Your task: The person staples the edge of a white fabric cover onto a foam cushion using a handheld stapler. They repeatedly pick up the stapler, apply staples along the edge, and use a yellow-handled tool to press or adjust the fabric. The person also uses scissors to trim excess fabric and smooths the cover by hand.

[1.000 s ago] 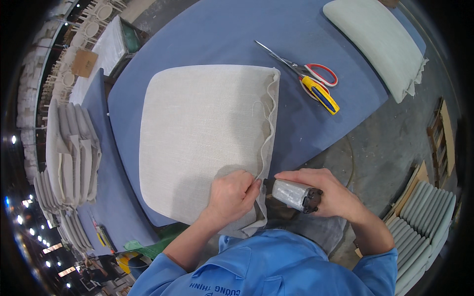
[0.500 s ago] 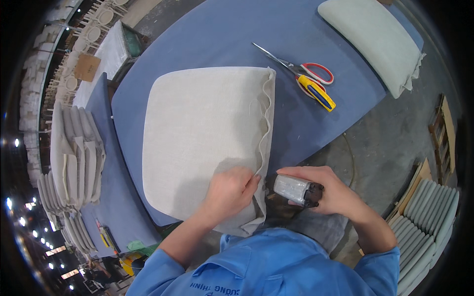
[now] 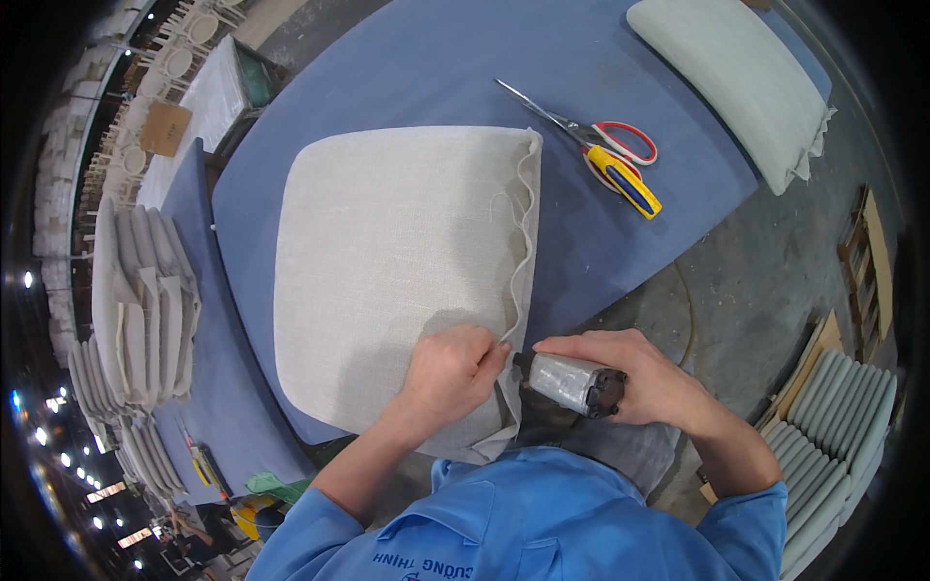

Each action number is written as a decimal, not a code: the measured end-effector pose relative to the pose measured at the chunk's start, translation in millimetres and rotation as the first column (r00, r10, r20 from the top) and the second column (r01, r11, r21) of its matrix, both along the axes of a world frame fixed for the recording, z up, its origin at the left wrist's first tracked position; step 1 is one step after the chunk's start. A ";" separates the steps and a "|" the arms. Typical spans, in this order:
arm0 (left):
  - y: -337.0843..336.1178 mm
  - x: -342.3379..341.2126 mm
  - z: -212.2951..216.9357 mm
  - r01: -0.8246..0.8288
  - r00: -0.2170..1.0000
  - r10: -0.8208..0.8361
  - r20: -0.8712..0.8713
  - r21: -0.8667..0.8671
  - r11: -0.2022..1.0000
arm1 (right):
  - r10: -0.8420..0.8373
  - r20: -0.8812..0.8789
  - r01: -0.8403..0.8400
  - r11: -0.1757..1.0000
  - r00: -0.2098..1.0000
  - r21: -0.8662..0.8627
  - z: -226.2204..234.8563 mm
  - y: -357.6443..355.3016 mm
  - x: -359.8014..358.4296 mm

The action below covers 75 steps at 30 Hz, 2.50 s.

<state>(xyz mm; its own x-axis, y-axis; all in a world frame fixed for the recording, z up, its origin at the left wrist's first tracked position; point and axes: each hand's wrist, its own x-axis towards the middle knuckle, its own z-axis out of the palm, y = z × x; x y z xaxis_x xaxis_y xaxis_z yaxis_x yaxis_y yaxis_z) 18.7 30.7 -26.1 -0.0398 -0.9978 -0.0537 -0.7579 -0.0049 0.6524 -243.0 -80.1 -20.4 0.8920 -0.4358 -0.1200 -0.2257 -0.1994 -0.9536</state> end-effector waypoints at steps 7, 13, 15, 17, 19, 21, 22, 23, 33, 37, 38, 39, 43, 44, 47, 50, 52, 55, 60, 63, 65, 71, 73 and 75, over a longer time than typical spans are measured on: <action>3.9 -1.2 -7.8 -0.020 1.000 0.018 -0.020 -0.063 0.998 | 0.010 -0.018 -0.010 1.000 1.000 0.004 3.8 -5.3 9.0; 6.5 -4.3 -11.5 -0.024 1.000 0.024 0.003 -0.058 0.998 | 0.020 -0.071 -0.012 0.993 0.997 0.120 10.3 -4.9 14.9; 5.0 -7.0 -6.8 -0.050 0.999 0.050 0.004 -0.037 0.998 | 0.017 -0.062 -0.009 0.993 0.998 0.116 13.2 -3.7 12.6; 5.4 -8.8 -1.2 -0.056 0.998 0.057 0.033 -0.032 0.998 | -0.006 0.004 0.006 1.000 1.000 0.020 9.9 0.4 6.2; 8.9 -9.6 5.9 -0.044 0.995 0.048 0.092 -0.042 0.998 | -0.064 0.057 0.066 0.997 0.996 -0.033 11.0 5.5 -6.5; 19.3 -12.5 19.9 -0.077 0.986 0.065 0.153 0.072 0.994 | -0.167 0.090 0.169 0.985 0.982 -0.021 10.6 16.1 -24.6; 23.5 -15.2 27.7 -0.096 0.980 0.072 0.185 0.128 0.987 | -0.201 0.100 0.201 0.979 0.975 0.003 10.6 20.6 -31.7; 26.5 -20.7 33.0 -0.107 0.976 0.072 0.205 0.168 0.980 | -0.232 0.107 0.231 0.973 0.967 0.026 12.0 25.1 -38.1; 30.5 -34.9 4.5 -0.106 0.944 0.068 0.322 0.101 0.989 | -0.253 0.178 0.249 0.967 0.951 0.049 5.4 40.2 -40.5; 27.8 -15.8 4.8 -0.045 0.998 0.042 0.040 0.065 0.997 | -0.163 0.198 0.170 0.985 0.967 -0.016 -4.3 28.9 -29.7; 28.0 -15.0 3.8 -0.052 0.998 0.050 0.031 0.050 0.997 | -0.143 0.179 0.147 0.989 0.973 -0.011 -5.2 26.3 -26.1; 28.1 -14.4 2.3 -0.059 0.998 0.059 0.022 0.035 0.998 | -0.122 0.160 0.125 0.992 0.980 -0.005 -5.6 23.8 -22.4; 29.3 -12.0 -4.9 -0.096 0.995 0.096 -0.027 -0.017 0.995 | -0.064 0.077 0.062 0.998 0.995 0.018 -6.8 16.3 -10.2; 29.0 -11.7 -5.3 -0.103 0.994 0.102 -0.038 -0.018 0.995 | -0.054 0.066 0.053 0.998 0.996 0.020 -6.5 14.7 -7.8; 28.6 -10.9 -6.3 -0.119 0.991 0.117 -0.060 -0.021 0.993 | -0.025 0.030 0.024 0.999 0.999 0.025 -5.1 9.6 -3.1; 29.2 -9.5 -8.9 -0.125 0.990 0.124 -0.061 -0.015 0.992 | 0.012 -0.013 -0.011 1.000 1.000 0.026 -2.9 4.8 -0.4; 29.8 -8.9 -9.4 -0.128 0.990 0.128 -0.065 -0.001 0.992 | 0.039 -0.048 -0.038 0.999 0.998 0.029 1.5 2.0 1.3; 28.6 -10.5 -6.8 -0.134 0.989 0.135 -0.063 0.016 0.991 | 0.045 -0.041 -0.044 0.999 0.998 0.024 3.0 1.1 3.1; 29.0 -11.4 -9.6 -0.126 0.990 0.125 -0.059 -0.013 0.992 | 0.043 -0.049 -0.043 0.999 0.998 0.011 4.5 3.2 9.6; 29.3 -11.7 -11.6 -0.117 0.992 0.116 -0.039 -0.032 0.993 | 0.000 -0.014 0.000 1.000 1.000 0.018 4.9 9.2 10.2; 29.6 -11.3 -10.5 -0.118 0.992 0.116 -0.042 -0.040 0.992 | -0.017 -0.012 0.018 1.000 1.000 0.025 6.4 11.4 6.3; 30.0 -10.3 -8.2 -0.120 0.992 0.117 -0.050 -0.067 0.991 | -0.050 -0.038 0.052 0.997 0.998 0.063 8.4 16.7 -9.9; 29.8 -9.4 -9.2 -0.123 0.991 0.117 -0.071 -0.083 0.989 | -0.048 -0.016 0.049 0.998 0.999 0.039 8.4 17.1 -10.1; 29.6 -9.2 -7.5 -0.123 0.991 0.119 -0.060 -0.064 0.990 | -0.045 -0.019 0.046 0.998 0.999 0.038 6.9 17.7 -10.2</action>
<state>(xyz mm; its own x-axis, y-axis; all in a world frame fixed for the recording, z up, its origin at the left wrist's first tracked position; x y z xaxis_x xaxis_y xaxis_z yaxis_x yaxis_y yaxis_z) 9.5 60.3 -33.6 0.0807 -0.9967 0.0123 -0.7167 -0.0494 0.6956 -253.3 -62.4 -13.5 0.8690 -0.4706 -0.1532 -0.2510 -0.1523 -0.9559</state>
